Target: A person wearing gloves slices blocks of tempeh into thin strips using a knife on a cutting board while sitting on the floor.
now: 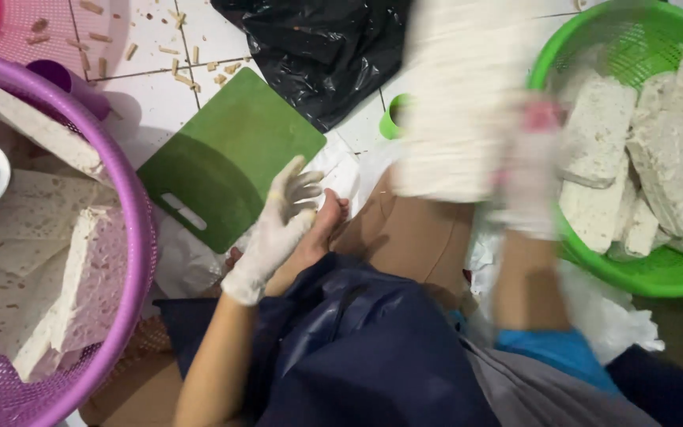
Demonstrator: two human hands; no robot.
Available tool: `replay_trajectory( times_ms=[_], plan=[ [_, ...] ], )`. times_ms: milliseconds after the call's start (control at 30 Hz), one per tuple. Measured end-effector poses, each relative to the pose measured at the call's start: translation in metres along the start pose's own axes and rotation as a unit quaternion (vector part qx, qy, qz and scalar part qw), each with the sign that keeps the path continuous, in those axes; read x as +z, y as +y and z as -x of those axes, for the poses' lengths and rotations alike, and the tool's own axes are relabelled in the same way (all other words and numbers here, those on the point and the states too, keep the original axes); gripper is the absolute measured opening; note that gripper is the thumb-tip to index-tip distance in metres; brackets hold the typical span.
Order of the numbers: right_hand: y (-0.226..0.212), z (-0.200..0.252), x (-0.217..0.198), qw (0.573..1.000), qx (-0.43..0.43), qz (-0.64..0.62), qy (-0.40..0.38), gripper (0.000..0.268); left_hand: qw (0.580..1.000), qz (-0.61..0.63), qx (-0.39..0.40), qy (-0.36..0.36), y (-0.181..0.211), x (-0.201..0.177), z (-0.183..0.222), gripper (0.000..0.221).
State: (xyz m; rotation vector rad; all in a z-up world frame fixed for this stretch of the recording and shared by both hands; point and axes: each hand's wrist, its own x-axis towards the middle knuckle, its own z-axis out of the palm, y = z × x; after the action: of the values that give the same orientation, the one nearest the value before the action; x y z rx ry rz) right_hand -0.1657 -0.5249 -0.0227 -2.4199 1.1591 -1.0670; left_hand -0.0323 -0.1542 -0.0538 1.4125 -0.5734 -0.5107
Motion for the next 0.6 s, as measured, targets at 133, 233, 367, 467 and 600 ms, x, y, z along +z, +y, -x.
replay_trajectory(
  times_ms=[133, 233, 367, 467, 600],
  plan=[
    [-0.146, 0.104, 0.108, 0.895, 0.254, -0.304, -0.206, 0.037, 0.982, 0.103, -0.122, 0.105, -0.043, -0.003, -0.023, 0.091],
    [-0.175, 0.136, 0.155, 0.806, 0.286, -0.361, -0.373, 0.037, 0.95, 0.045, -0.183, 0.249, -0.034, -0.029, -0.025, 0.074],
    [-0.15, 0.157, 0.223, 0.851, 0.12, -0.237, -0.454, 0.04, 0.939, -0.056, -0.236, 0.244, -0.071, -0.088, -0.019, 0.062],
    [-0.134, 0.157, 0.241, 0.853, 0.07, -0.211, -0.471, 0.041, 0.925, -0.187, -0.279, 0.179, -0.104, -0.129, -0.024, 0.053],
    [-0.152, 0.165, 0.222, 0.825, 0.006, -0.232, -0.515, 0.024, 0.917, -0.239, -0.274, 0.164, -0.222, -0.184, -0.045, 0.061]
  ],
)
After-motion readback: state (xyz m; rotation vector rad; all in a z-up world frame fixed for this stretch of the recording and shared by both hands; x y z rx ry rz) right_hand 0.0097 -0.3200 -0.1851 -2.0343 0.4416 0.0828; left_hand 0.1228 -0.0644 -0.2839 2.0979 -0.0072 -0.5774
